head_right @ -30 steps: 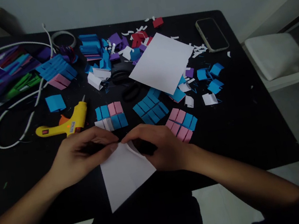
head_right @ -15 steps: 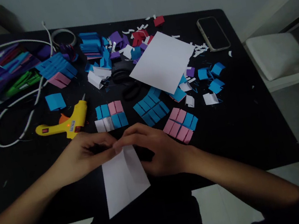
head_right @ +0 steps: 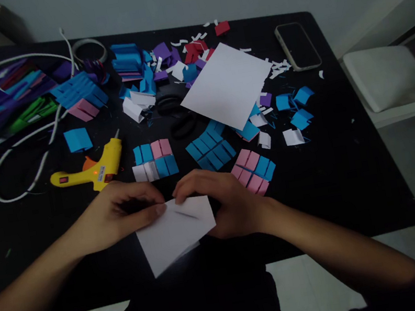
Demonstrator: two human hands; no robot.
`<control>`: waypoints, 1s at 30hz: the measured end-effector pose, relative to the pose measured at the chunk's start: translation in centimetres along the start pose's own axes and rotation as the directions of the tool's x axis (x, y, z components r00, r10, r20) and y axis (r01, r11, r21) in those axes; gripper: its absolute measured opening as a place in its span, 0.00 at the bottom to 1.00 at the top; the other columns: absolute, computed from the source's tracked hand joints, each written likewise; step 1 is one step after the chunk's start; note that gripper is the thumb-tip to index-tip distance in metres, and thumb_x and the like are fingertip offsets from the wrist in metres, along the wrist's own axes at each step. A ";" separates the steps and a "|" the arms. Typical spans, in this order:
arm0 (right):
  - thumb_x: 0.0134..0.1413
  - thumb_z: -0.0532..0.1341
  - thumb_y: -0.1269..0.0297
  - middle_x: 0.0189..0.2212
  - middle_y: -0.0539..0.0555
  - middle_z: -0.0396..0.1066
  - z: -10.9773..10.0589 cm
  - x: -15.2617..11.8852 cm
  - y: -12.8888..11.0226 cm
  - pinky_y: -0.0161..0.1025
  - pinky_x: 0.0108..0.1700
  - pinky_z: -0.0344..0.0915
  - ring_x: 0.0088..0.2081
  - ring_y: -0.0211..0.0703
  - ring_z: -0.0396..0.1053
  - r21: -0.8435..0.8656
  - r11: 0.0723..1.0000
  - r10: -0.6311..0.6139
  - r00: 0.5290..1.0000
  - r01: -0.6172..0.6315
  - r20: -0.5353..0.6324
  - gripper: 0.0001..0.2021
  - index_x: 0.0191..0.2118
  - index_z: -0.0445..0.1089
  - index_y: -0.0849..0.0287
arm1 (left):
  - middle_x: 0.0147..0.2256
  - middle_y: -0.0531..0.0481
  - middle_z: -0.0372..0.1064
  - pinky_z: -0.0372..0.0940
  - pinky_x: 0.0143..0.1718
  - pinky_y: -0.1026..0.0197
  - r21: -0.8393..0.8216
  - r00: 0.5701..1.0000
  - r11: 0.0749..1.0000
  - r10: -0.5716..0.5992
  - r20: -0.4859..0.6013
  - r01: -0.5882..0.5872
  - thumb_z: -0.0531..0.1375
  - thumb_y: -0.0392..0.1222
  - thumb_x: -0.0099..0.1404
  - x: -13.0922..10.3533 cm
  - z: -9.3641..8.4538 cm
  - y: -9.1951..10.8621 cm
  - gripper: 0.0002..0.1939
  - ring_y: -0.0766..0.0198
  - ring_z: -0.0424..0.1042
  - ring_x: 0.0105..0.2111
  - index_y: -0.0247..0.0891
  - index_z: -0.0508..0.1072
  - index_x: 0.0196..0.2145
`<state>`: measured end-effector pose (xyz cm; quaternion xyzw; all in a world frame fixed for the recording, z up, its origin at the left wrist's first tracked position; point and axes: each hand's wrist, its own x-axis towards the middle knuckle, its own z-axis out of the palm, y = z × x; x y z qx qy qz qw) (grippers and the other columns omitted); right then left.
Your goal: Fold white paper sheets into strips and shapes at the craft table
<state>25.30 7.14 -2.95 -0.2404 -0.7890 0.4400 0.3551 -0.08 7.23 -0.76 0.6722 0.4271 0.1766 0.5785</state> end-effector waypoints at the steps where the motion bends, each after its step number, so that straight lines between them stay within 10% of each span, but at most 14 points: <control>1: 0.51 0.72 0.71 0.45 0.57 0.77 0.1 0.0 0.0 0.40 0.46 0.75 0.48 0.45 0.77 0.018 1.000 0.007 1.000 -0.007 -0.006 0.18 0.48 0.72 0.58 | 0.26 0.53 0.76 0.62 0.23 0.71 0.004 1.000 1.000 0.009 0.004 -0.009 0.64 0.38 0.67 0.0 0.0 0.0 0.05 0.70 0.70 0.24 0.37 0.79 0.35; 19: 0.52 0.72 0.68 0.41 0.53 0.78 0.5 -0.6 -0.1 0.37 0.39 0.76 0.40 0.42 0.79 0.062 0.993 0.093 0.991 -0.099 0.098 0.19 0.48 0.69 0.56 | 0.33 0.53 0.80 0.68 0.29 0.71 -0.068 0.999 0.997 -0.023 0.023 0.025 0.67 0.41 0.66 0.1 0.2 0.1 0.04 0.69 0.77 0.31 0.38 0.79 0.37; 30: 0.57 0.70 0.73 0.43 0.57 0.77 1.4 -0.2 -0.4 0.37 0.41 0.79 0.40 0.41 0.79 0.054 0.990 0.137 0.984 -0.132 -0.110 0.14 0.48 0.72 0.60 | 0.30 0.53 0.78 0.69 0.29 0.71 -0.103 0.991 0.994 0.032 -0.133 -0.045 0.70 0.41 0.64 0.2 0.4 -0.4 0.05 0.68 0.77 0.29 0.38 0.79 0.34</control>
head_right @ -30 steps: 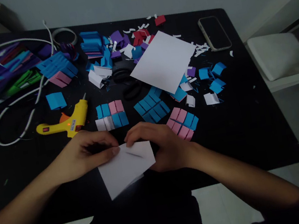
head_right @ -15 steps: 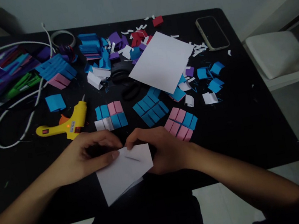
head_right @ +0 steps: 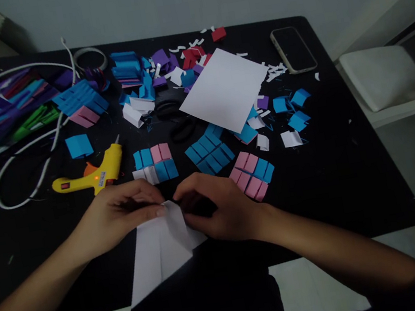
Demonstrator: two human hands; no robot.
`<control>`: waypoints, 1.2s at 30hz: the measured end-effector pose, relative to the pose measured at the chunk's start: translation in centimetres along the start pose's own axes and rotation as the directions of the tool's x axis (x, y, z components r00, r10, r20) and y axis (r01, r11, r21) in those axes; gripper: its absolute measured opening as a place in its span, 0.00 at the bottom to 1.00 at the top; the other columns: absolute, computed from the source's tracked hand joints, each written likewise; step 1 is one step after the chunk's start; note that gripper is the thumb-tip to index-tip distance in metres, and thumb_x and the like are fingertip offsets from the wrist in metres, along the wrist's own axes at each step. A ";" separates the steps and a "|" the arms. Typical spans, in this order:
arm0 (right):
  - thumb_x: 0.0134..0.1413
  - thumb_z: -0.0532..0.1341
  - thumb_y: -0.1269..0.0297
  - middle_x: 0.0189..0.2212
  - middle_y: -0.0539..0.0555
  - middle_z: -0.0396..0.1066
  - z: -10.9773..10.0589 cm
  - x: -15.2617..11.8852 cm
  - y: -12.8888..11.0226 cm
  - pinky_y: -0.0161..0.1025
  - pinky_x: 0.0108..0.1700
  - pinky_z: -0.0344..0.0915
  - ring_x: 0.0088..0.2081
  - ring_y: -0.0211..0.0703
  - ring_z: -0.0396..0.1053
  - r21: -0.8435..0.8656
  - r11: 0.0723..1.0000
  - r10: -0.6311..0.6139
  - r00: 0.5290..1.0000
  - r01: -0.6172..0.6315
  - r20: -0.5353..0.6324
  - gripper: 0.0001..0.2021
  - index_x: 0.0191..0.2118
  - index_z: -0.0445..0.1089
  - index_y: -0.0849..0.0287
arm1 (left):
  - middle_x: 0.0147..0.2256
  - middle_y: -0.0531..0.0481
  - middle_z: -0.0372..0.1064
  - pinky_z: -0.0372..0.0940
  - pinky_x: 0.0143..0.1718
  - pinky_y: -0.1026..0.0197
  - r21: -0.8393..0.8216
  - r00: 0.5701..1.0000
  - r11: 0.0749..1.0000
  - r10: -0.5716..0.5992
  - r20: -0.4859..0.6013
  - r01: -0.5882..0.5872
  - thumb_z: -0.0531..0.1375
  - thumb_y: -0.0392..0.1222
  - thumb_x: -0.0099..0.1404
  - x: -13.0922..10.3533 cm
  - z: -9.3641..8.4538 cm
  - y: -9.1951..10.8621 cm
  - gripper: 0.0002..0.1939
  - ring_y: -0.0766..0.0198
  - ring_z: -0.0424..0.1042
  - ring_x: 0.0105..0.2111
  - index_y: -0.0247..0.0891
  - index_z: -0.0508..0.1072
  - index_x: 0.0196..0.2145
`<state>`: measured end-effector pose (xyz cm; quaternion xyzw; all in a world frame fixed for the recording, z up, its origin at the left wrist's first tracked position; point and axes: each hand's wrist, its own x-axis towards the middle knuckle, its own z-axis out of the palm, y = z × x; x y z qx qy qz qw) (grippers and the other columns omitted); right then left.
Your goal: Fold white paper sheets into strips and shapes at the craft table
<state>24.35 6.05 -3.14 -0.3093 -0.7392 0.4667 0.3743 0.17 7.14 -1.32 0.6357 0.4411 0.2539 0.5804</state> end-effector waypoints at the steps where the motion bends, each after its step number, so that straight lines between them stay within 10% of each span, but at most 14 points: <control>1: 0.57 0.69 0.75 0.43 0.58 0.77 0.0 0.1 0.0 0.37 0.43 0.79 0.42 0.42 0.79 -0.034 0.998 -0.049 0.999 0.049 -0.009 0.12 0.46 0.74 0.61 | 0.30 0.54 0.78 0.70 0.29 0.71 0.010 0.999 0.999 0.043 -0.014 -0.042 0.70 0.40 0.64 0.0 0.0 0.0 0.05 0.69 0.77 0.29 0.38 0.79 0.34; 8: 0.61 0.65 0.78 0.43 0.59 0.78 -0.3 0.2 0.0 0.37 0.46 0.77 0.45 0.40 0.78 -0.101 0.979 -0.179 0.984 0.177 -0.013 0.07 0.43 0.77 0.62 | 0.39 0.51 0.81 0.74 0.41 0.70 0.273 0.920 0.884 0.391 0.020 -0.381 0.67 0.34 0.68 -0.1 -0.5 -0.6 0.07 0.67 0.81 0.38 0.39 0.78 0.44; 14: 0.61 0.67 0.75 0.40 0.58 0.81 -0.2 0.3 0.0 0.37 0.45 0.77 0.43 0.41 0.80 -0.083 0.991 -0.111 0.991 0.104 -0.076 0.06 0.43 0.78 0.62 | 0.42 0.48 0.80 0.74 0.48 0.66 0.317 0.876 0.817 0.464 0.135 -0.482 0.65 0.34 0.70 -0.1 -0.6 -0.5 0.06 0.64 0.80 0.44 0.38 0.79 0.45; 21: 0.59 0.69 0.73 0.39 0.55 0.81 0.0 0.4 0.0 0.34 0.40 0.77 0.40 0.39 0.80 0.029 0.997 0.068 0.992 -0.065 -0.107 0.05 0.41 0.80 0.59 | 0.37 0.49 0.81 0.75 0.43 0.67 0.278 0.886 0.844 0.458 0.071 -0.459 0.68 0.37 0.67 0.0 -0.2 -0.6 0.03 0.65 0.81 0.40 0.38 0.80 0.39; 36: 0.60 0.69 0.70 0.39 0.55 0.80 0.1 0.3 0.2 0.37 0.39 0.77 0.38 0.40 0.79 0.068 0.997 0.044 0.997 -0.040 -0.065 0.07 0.44 0.78 0.58 | 0.31 0.52 0.79 0.72 0.32 0.68 0.153 0.982 0.975 0.173 -0.074 -0.160 0.68 0.43 0.67 -0.2 0.5 -0.4 0.06 0.67 0.78 0.31 0.38 0.79 0.34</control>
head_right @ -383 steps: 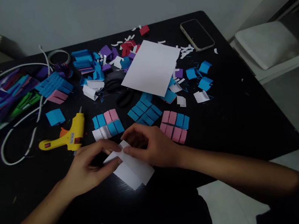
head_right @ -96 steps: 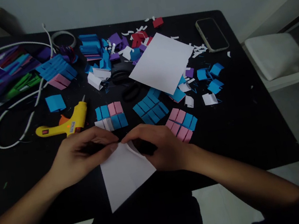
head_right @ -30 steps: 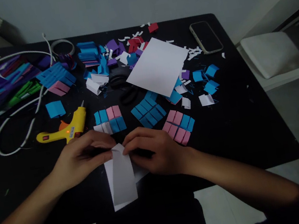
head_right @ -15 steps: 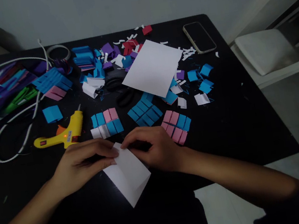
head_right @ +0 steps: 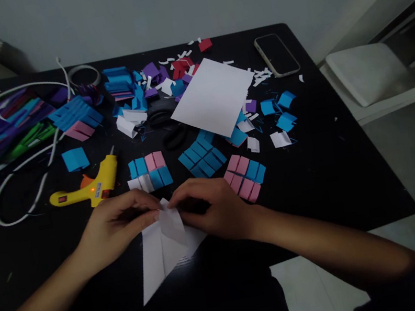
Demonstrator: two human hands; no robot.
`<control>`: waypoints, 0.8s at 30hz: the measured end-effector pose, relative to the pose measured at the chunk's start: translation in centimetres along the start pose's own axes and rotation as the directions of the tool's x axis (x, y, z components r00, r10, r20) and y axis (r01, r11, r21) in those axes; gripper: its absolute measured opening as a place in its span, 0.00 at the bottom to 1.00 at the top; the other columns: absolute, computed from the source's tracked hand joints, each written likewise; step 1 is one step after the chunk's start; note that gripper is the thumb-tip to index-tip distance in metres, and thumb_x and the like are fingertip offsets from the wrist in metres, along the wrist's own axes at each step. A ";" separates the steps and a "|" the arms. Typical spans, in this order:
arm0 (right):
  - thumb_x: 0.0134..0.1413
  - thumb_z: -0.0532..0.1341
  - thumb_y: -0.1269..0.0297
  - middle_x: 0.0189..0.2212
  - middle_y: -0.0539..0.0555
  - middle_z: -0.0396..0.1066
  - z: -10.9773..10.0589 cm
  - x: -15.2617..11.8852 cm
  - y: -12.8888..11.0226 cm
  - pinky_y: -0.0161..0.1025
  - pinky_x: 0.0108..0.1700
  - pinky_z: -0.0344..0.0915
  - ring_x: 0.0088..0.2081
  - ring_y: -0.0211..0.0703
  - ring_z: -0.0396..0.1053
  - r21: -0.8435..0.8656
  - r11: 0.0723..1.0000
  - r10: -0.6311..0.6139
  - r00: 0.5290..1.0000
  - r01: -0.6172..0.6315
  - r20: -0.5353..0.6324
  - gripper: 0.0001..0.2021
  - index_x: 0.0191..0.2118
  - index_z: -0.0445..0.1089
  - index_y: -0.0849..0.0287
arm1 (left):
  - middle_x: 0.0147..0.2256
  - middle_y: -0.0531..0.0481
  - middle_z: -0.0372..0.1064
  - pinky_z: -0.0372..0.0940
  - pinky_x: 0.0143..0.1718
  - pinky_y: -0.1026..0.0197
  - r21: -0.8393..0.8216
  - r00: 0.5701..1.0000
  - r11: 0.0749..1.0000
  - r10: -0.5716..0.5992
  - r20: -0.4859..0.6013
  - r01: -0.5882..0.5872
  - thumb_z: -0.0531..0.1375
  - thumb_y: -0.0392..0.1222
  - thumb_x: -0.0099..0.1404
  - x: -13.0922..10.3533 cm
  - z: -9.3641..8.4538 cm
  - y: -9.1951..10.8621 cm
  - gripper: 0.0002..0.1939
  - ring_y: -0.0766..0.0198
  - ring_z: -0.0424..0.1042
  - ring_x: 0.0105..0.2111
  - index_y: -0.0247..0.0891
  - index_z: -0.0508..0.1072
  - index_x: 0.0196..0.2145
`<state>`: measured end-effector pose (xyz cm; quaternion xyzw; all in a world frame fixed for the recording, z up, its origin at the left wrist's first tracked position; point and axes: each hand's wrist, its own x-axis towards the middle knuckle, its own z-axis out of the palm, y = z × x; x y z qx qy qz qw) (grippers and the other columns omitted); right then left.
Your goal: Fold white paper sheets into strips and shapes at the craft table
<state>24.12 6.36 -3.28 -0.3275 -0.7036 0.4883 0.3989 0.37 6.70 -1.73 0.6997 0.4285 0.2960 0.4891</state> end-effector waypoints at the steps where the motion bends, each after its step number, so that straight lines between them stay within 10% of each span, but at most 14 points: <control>1: 0.60 0.69 0.70 0.41 0.55 0.79 0.0 0.0 -0.1 0.37 0.40 0.77 0.39 0.40 0.79 0.011 1.000 0.005 1.000 -0.005 0.014 0.09 0.47 0.77 0.58 | 0.31 0.52 0.78 0.72 0.32 0.68 -0.020 1.000 1.000 -0.021 -0.007 0.021 0.68 0.42 0.67 0.0 0.0 0.0 0.06 0.67 0.78 0.31 0.38 0.79 0.34; 7: 0.54 0.71 0.70 0.59 0.63 0.66 -0.6 -0.1 -0.2 0.50 0.59 0.71 0.63 0.52 0.65 0.018 0.990 -0.142 0.972 0.141 0.189 0.29 0.61 0.69 0.55 | 0.30 0.54 0.75 0.71 0.30 0.69 -0.130 0.994 0.986 -0.110 -0.019 0.106 0.70 0.41 0.64 0.1 0.2 0.0 0.08 0.68 0.76 0.29 0.38 0.74 0.35; 24: 0.51 0.73 0.72 0.51 0.57 0.72 -1.0 0.3 -0.3 0.44 0.48 0.76 0.54 0.49 0.73 0.144 0.988 0.027 0.987 -0.050 0.161 0.19 0.49 0.73 0.54 | 0.33 0.53 0.75 0.68 0.29 0.69 -0.056 0.993 0.993 -0.097 0.063 0.101 0.66 0.44 0.69 -0.4 0.2 -0.2 0.08 0.69 0.74 0.30 0.39 0.74 0.39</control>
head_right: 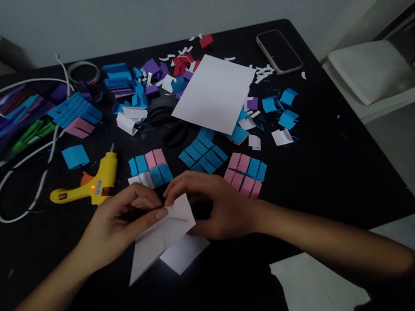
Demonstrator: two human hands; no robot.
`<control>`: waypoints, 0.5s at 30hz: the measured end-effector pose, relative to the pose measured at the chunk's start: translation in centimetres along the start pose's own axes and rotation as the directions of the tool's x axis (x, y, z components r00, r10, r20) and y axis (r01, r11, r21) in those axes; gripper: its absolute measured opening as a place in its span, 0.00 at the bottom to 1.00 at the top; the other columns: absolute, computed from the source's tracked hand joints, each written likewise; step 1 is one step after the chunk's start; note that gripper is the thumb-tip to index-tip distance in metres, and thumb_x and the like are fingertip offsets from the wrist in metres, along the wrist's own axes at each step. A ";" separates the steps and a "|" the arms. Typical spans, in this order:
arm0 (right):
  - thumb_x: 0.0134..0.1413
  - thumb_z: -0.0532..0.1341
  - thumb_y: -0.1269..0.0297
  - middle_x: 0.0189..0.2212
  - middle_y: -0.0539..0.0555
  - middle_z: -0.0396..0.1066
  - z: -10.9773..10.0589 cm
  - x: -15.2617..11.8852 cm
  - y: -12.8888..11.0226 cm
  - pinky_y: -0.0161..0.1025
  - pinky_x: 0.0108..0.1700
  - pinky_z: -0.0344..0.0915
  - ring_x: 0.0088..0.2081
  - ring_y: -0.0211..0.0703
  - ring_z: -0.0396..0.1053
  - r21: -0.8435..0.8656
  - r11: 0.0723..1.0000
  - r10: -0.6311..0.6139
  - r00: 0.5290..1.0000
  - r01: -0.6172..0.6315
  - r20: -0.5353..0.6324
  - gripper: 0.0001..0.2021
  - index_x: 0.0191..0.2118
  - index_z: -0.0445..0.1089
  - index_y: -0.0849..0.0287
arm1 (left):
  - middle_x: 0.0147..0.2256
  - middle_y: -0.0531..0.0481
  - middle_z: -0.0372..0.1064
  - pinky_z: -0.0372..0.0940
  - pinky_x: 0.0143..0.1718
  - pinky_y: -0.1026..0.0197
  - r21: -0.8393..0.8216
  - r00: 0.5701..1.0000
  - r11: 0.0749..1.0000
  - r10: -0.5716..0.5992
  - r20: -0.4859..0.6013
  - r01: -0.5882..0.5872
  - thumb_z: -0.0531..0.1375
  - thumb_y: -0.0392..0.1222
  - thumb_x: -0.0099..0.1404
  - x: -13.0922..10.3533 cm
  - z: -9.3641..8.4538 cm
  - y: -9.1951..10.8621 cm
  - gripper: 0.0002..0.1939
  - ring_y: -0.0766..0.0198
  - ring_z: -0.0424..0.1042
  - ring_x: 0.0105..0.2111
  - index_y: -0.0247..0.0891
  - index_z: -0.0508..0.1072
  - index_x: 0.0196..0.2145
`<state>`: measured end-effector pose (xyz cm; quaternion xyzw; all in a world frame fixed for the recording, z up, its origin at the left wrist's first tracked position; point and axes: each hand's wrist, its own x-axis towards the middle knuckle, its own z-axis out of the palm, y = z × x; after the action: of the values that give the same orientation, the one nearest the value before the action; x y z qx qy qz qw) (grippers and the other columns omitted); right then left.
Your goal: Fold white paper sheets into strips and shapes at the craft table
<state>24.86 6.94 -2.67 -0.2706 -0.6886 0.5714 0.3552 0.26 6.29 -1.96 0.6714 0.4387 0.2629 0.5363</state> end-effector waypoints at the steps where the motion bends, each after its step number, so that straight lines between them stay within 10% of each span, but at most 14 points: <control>1: 0.51 0.73 0.72 0.51 0.57 0.72 0.1 0.0 0.0 0.43 0.47 0.77 0.53 0.49 0.74 0.008 1.000 0.000 1.000 0.000 -0.001 0.19 0.49 0.73 0.54 | 0.33 0.53 0.75 0.68 0.30 0.68 -0.003 1.000 1.000 -0.007 0.002 0.007 0.66 0.44 0.69 0.0 0.0 0.0 0.08 0.69 0.73 0.30 0.39 0.74 0.39; 15: 0.56 0.71 0.72 0.41 0.54 0.74 0.4 -0.1 0.3 0.36 0.39 0.77 0.39 0.39 0.76 -0.137 0.990 -0.060 0.994 0.046 -0.096 0.04 0.36 0.78 0.57 | 0.36 0.48 0.80 0.74 0.37 0.64 0.014 0.993 0.993 0.119 0.010 -0.119 0.67 0.44 0.68 0.5 -0.2 0.6 0.07 0.63 0.79 0.35 0.39 0.81 0.39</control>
<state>24.61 6.67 -3.04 -0.3037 -0.7137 0.4998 0.3854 0.53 6.81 -1.41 0.7014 0.3976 0.2881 0.5168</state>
